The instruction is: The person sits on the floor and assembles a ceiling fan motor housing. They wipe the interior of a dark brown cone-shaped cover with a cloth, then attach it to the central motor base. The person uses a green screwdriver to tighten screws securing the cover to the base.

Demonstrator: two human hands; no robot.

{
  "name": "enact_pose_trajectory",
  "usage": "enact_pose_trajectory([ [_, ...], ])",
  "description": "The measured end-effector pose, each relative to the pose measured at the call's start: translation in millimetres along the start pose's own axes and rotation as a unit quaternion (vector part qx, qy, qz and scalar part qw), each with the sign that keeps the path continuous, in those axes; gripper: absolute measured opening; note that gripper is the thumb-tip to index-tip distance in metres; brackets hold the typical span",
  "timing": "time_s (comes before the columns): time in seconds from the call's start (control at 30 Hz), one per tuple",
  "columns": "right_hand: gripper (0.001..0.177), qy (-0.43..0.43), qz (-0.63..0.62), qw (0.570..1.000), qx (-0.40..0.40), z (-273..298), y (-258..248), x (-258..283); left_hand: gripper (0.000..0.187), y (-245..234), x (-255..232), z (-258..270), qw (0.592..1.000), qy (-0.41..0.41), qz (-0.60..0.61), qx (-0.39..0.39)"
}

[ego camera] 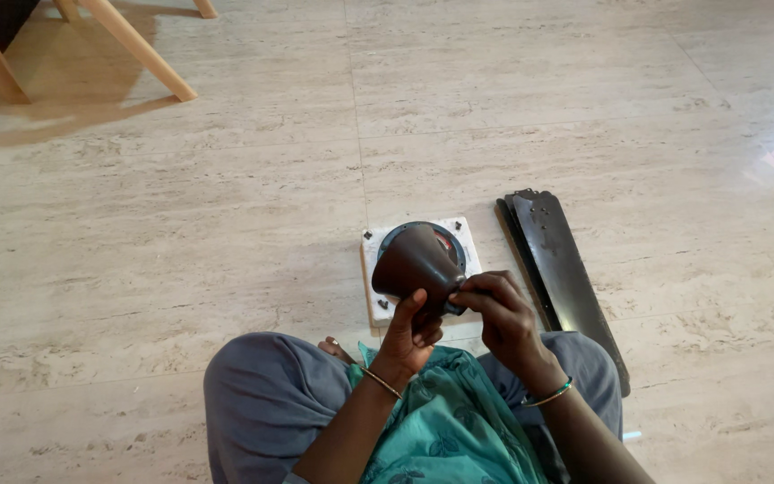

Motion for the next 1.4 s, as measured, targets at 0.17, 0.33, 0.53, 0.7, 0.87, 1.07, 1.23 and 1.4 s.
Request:
enact_pose_trajectory([
  [0.17, 0.025, 0.384, -0.361, 0.84, -0.129, 38.6, 11.7, -48.3, 0.038, 0.9, -11.9, -3.6, 0.996, 0.037, 0.048, 0.06],
  [0.33, 0.03, 0.406, -0.517, 0.728, -0.194, 58.9, 28.2, -42.2, 0.035, -3.3, -18.5, -10.5, 0.994, 0.081, 0.008, 0.078],
  [0.53, 0.022, 0.377, -0.418, 0.81, -0.165, 48.0, 32.3, -24.6, 0.036, -15.9, -7.7, -7.7, 0.99, 0.085, 0.008, 0.109],
  [0.7, 0.026, 0.425, -0.509, 0.736, -0.138, 53.6, 39.6, -22.2, 0.044, -15.2, -7.4, -5.0, 0.986, 0.096, -0.041, 0.134],
  [0.87, 0.025, 0.427, -0.526, 0.72, -0.15, 64.6, 45.8, -20.8, 0.063, -4.9, -6.4, 0.8, 0.975, 0.129, -0.129, 0.127],
  [1.07, 0.023, 0.471, -0.684, 0.536, -0.15, 74.5, 53.6, -20.7, 0.06, -32.6, -0.7, 3.0, 0.961, 0.082, -0.234, 0.12],
  [1.23, 0.025, 0.453, -0.739, 0.475, -0.151, 79.6, 59.8, -23.2, 0.042, -64.8, 11.2, -9.9, 0.881, 0.168, -0.421, 0.135],
  [1.4, 0.021, 0.444, -0.734, 0.493, -0.148, 91.0, 74.4, -35.4, 0.039, -88.8, 37.1, -22.5, 0.981, 0.098, -0.081, 0.146],
])
Point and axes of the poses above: each hand's wrist, its own z-axis away from the middle knuckle, its own y-axis out of the palm, x = y × z, the point moved 4 cm from there along -z, towards the middle knuckle, and after that the axes turned 8 degrees about x, right-handed, at the moved point
